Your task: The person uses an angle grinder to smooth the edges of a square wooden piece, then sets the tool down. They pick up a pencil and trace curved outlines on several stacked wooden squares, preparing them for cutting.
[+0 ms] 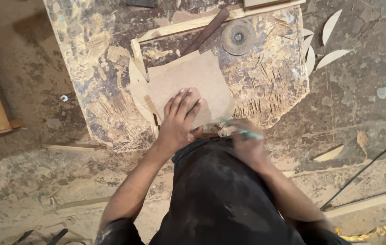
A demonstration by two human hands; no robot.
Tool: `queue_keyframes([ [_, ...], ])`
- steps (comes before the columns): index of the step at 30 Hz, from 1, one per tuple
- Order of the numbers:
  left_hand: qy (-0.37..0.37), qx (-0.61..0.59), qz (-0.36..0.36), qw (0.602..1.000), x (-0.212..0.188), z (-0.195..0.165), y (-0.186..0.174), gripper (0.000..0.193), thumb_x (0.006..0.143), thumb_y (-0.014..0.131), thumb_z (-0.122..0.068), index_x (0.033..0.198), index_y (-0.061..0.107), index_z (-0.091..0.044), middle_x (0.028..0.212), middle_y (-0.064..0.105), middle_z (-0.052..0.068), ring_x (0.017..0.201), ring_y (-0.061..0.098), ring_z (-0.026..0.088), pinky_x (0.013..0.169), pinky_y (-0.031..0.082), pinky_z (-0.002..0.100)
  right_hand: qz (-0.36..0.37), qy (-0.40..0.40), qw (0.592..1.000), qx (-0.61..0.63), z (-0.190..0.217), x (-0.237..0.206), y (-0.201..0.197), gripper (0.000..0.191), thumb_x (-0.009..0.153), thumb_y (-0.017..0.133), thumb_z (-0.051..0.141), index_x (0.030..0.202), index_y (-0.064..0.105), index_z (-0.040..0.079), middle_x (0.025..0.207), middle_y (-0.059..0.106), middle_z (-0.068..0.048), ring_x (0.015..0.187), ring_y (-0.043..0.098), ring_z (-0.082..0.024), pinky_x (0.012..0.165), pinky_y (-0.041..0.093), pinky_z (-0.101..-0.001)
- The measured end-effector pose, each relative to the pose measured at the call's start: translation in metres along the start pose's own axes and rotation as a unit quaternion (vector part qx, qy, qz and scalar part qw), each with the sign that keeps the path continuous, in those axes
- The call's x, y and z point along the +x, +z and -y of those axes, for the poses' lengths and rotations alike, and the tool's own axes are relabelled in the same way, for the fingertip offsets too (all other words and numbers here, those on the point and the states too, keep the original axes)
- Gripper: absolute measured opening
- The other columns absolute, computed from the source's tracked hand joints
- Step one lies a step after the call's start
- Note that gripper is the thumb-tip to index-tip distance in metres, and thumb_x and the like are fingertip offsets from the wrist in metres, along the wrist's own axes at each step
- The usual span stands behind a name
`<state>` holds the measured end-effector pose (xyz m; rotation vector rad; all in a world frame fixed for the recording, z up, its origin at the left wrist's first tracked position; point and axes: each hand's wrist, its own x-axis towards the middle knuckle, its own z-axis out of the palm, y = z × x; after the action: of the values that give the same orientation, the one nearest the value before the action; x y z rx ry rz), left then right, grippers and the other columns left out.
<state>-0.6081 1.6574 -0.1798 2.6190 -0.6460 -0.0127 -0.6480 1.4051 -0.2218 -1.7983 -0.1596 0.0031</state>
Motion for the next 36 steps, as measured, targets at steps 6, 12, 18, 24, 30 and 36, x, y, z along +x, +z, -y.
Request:
queue_keyframes([
  [6, -0.037, -0.005, -0.047, 0.998, 0.007, 0.013, -0.001, 0.086, 0.082, 0.083, -0.054, 0.143, 0.048, -0.005, 0.157, 0.039, 0.023, 0.15, 0.031, 0.039, 0.124, 0.024, 0.059, -0.092, 0.001, 0.995, 0.033, -0.031, 0.029, -0.028, 0.021, 0.111, 0.051, -0.001, 0.13, 0.059, -0.002, 0.118, 0.072, -0.017, 0.1, 0.072, -0.02, 0.082, 0.062, -0.0297],
  [12, -0.335, -0.143, -0.131, 0.922, 0.014, 0.037, -0.027, 0.136, 0.057, 0.098, -0.05, 0.149, 0.021, 0.014, 0.146, 0.039, 0.039, 0.135, 0.039, 0.043, 0.114, 0.035, 0.054, -0.064, 0.228, 0.96, 0.147, -0.04, 0.045, 0.006, 0.027, 0.101, 0.066, 0.005, 0.126, 0.068, -0.005, 0.1, 0.074, -0.014, 0.08, 0.071, -0.017, 0.072, 0.062, -0.0303],
  [18, -0.463, -0.445, -0.131, 0.755, 0.005, 0.066, -0.033, 0.081, 0.07, 0.088, -0.02, 0.138, 0.053, 0.006, 0.124, 0.071, 0.024, 0.111, 0.073, 0.029, 0.098, 0.059, 0.037, -0.066, 0.295, 0.926, 0.226, -0.037, 0.048, 0.005, 0.031, 0.101, 0.065, 0.011, 0.127, 0.066, -0.005, 0.096, 0.071, -0.01, 0.08, 0.071, -0.017, 0.077, 0.063, -0.0321],
  [24, -0.485, -0.55, -0.239, 0.636, -0.031, 0.105, -0.006, 0.056, 0.085, 0.074, -0.002, 0.137, 0.053, 0.005, 0.123, 0.069, 0.013, 0.113, 0.068, 0.022, 0.101, 0.054, 0.035, -0.063, 0.248, 0.929, 0.266, -0.008, 0.063, -0.011, 0.026, 0.102, 0.058, 0.008, 0.123, 0.064, -0.006, 0.107, 0.071, -0.01, 0.094, 0.071, -0.016, 0.085, 0.065, -0.0342],
  [30, -0.377, -0.646, -0.421, 0.513, -0.072, 0.11, 0.013, 0.041, 0.092, 0.069, -0.001, 0.132, 0.058, 0.004, 0.117, 0.07, 0.01, 0.105, 0.069, 0.021, 0.097, 0.057, 0.035, -0.149, 0.181, 0.932, 0.277, 0.0, 0.117, -0.081, 0.021, 0.104, 0.051, 0.003, 0.12, 0.063, -0.003, 0.104, 0.07, -0.016, 0.087, 0.07, -0.024, 0.079, 0.062, -0.0388],
  [36, -0.399, -0.595, -0.465, 0.52, -0.095, 0.101, 0.003, 0.034, 0.097, 0.068, -0.005, 0.129, 0.061, 0.002, 0.113, 0.071, 0.008, 0.101, 0.067, 0.016, 0.093, 0.055, 0.031, -0.255, 0.173, 0.897, 0.318, -0.031, 0.237, -0.146, 0.027, 0.106, 0.047, 0.012, 0.118, 0.062, -0.006, 0.106, 0.073, -0.013, 0.095, 0.075, -0.021, 0.091, 0.061, -0.036],
])
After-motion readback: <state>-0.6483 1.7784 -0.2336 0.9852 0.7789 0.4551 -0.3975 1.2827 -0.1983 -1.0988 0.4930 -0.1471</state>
